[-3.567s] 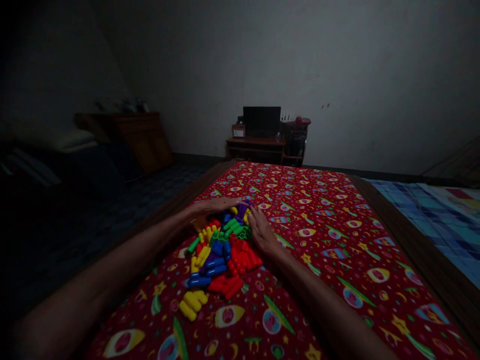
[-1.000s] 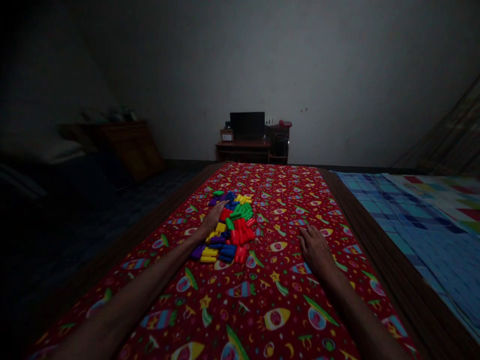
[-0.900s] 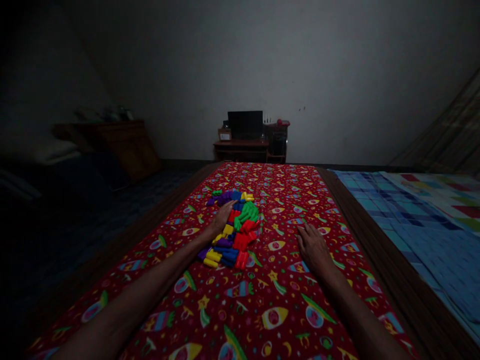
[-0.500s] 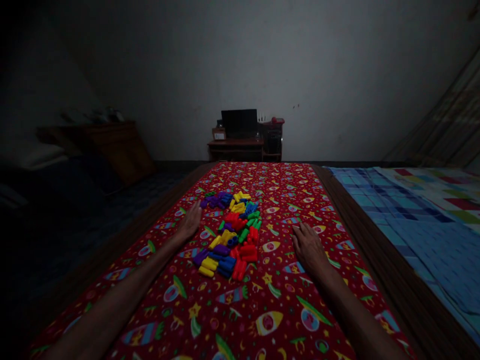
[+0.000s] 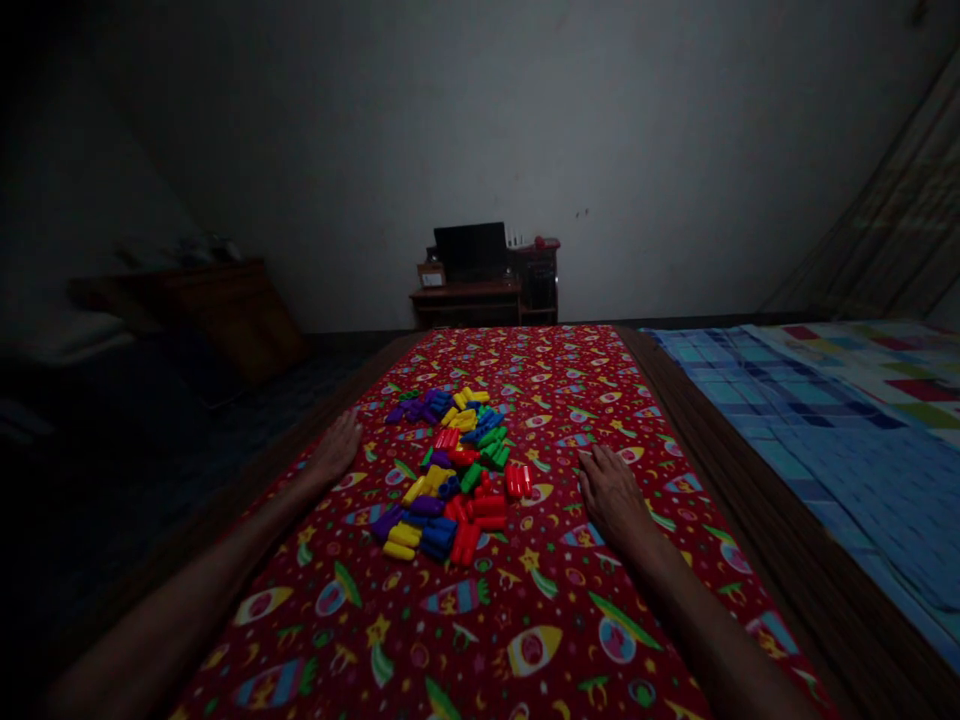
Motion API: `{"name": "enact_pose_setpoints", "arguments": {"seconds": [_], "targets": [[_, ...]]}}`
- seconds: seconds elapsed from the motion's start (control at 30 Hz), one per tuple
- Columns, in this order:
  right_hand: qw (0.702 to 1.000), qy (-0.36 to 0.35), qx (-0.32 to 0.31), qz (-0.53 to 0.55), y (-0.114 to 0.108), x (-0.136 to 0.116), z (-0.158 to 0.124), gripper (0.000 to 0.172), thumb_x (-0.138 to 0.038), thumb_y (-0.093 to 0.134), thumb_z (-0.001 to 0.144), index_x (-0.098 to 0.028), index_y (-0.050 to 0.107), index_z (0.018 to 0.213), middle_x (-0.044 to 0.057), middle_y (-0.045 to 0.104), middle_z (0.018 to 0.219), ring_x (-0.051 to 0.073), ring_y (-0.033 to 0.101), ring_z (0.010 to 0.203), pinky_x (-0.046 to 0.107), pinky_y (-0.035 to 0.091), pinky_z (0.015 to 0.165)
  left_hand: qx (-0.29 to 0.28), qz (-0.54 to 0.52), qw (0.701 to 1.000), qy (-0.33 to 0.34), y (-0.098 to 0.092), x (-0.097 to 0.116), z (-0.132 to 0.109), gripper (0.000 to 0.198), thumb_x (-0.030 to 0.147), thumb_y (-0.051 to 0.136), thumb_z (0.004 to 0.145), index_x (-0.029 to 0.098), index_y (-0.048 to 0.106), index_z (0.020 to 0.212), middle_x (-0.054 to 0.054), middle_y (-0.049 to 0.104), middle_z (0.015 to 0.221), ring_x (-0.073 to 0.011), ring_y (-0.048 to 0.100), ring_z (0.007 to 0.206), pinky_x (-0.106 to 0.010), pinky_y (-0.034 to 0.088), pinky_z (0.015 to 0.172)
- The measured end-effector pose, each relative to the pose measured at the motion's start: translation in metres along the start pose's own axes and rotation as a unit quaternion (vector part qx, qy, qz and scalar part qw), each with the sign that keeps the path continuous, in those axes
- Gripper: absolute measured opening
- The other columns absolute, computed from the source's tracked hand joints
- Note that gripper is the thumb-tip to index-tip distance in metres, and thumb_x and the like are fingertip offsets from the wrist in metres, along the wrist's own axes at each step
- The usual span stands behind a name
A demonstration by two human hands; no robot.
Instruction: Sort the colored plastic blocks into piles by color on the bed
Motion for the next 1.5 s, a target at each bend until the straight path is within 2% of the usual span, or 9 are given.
{"name": "enact_pose_setpoints", "arguments": {"seconds": [0.13,0.37,0.57,0.7,0.9,1.03,1.13,1.37,1.5], "targets": [[1.000,-0.005,0.008,-0.011,0.000,-0.001,0.000,0.042,-0.031,0.031,0.095,-0.013,0.062,0.116,0.018,0.062,0.121,0.029,0.055,0.117,0.047,0.044,0.101,-0.012,-0.232,0.970,-0.072,0.003,0.028,0.054,0.055,0.036,0.023,0.092,0.012,0.049,0.133,-0.015,0.047,0.143,-0.0240,0.028,0.141,-0.045,0.023,0.115],[1.000,-0.001,-0.009,-0.011,-0.001,-0.003,-0.001,0.041,-0.030,0.032,0.096,-0.012,0.062,0.118,0.018,0.060,0.124,0.030,0.052,0.120,0.048,0.044,0.102,-0.055,-0.347,0.936,-0.010,0.019,0.137,0.144,0.050,0.043,0.033,0.089,0.016,0.065,0.116,-0.008,0.068,0.118,-0.0248,0.060,0.113,-0.041,0.043,0.102],[1.000,0.006,0.000,-0.005,-0.003,-0.003,0.002,0.041,-0.031,0.031,0.096,-0.013,0.063,0.116,0.018,0.061,0.123,0.030,0.053,0.118,0.048,0.043,0.102,-0.110,-0.418,0.897,0.093,0.009,0.218,0.129,0.058,0.051,0.029,0.090,0.017,0.061,0.125,-0.006,0.063,0.128,-0.0230,0.057,0.118,-0.037,0.043,0.103],[1.000,0.003,-0.006,0.012,-0.001,-0.001,0.003,0.041,-0.031,0.030,0.096,-0.015,0.062,0.117,0.017,0.062,0.122,0.029,0.053,0.118,0.049,0.043,0.101,-0.157,-0.444,0.865,0.172,-0.023,0.254,0.105,0.067,0.062,0.026,0.090,0.021,0.049,0.138,-0.003,0.056,0.137,-0.0242,0.051,0.126,-0.039,0.040,0.107],[1.000,0.002,-0.006,0.016,-0.003,-0.002,0.002,0.041,-0.031,0.031,0.096,-0.016,0.061,0.119,0.016,0.061,0.123,0.029,0.052,0.118,0.049,0.042,0.102,-0.093,-0.290,0.925,0.229,-0.084,0.228,0.021,0.063,0.058,0.023,0.095,0.025,0.033,0.147,-0.006,0.032,0.154,-0.0277,0.025,0.143,-0.050,0.016,0.117],[1.000,0.003,-0.014,0.007,-0.002,-0.004,0.003,0.040,-0.030,0.032,0.096,-0.013,0.061,0.118,0.018,0.061,0.121,0.029,0.052,0.118,0.047,0.041,0.103,-0.091,-0.185,0.958,0.197,-0.065,0.180,-0.065,0.080,0.068,0.045,0.084,0.031,0.021,0.150,-0.011,0.019,0.158,-0.0377,0.014,0.144,-0.060,0.019,0.112],[1.000,0.009,-0.008,0.007,-0.003,-0.004,0.004,0.039,-0.029,0.032,0.095,-0.014,0.061,0.117,0.017,0.061,0.120,0.028,0.052,0.117,0.047,0.041,0.102,-0.058,-0.189,0.961,0.192,-0.043,0.172,-0.098,0.113,0.075,0.061,0.065,0.030,0.004,0.152,-0.016,0.008,0.159,-0.0430,0.012,0.143,-0.063,0.024,0.109],[1.000,0.009,-0.011,0.022,-0.005,-0.004,0.003,0.038,-0.028,0.032,0.095,-0.016,0.060,0.119,0.016,0.060,0.123,0.028,0.051,0.119,0.048,0.040,0.103,-0.052,-0.241,0.951,0.187,-0.026,0.236,-0.035,0.119,0.058,0.080,0.058,0.031,0.011,0.152,-0.015,-0.003,0.160,-0.0435,0.008,0.143,-0.063,0.025,0.109],[1.000,0.003,-0.020,0.024,-0.005,-0.005,0.004,0.039,-0.028,0.033,0.095,-0.015,0.059,0.120,0.016,0.060,0.123,0.027,0.051,0.119,0.047,0.041,0.103,-0.034,-0.291,0.944,0.149,-0.031,0.245,0.008,0.111,0.054,0.078,0.063,0.030,0.016,0.151,-0.015,0.004,0.160,-0.0424,0.010,0.143,-0.063,0.022,0.110]]}}
Point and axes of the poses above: each hand's wrist, its own z-axis towards the middle knuckle, its own y-axis out of the palm, x = y × z, the point moved 8 cm from there along z, towards the middle knuckle
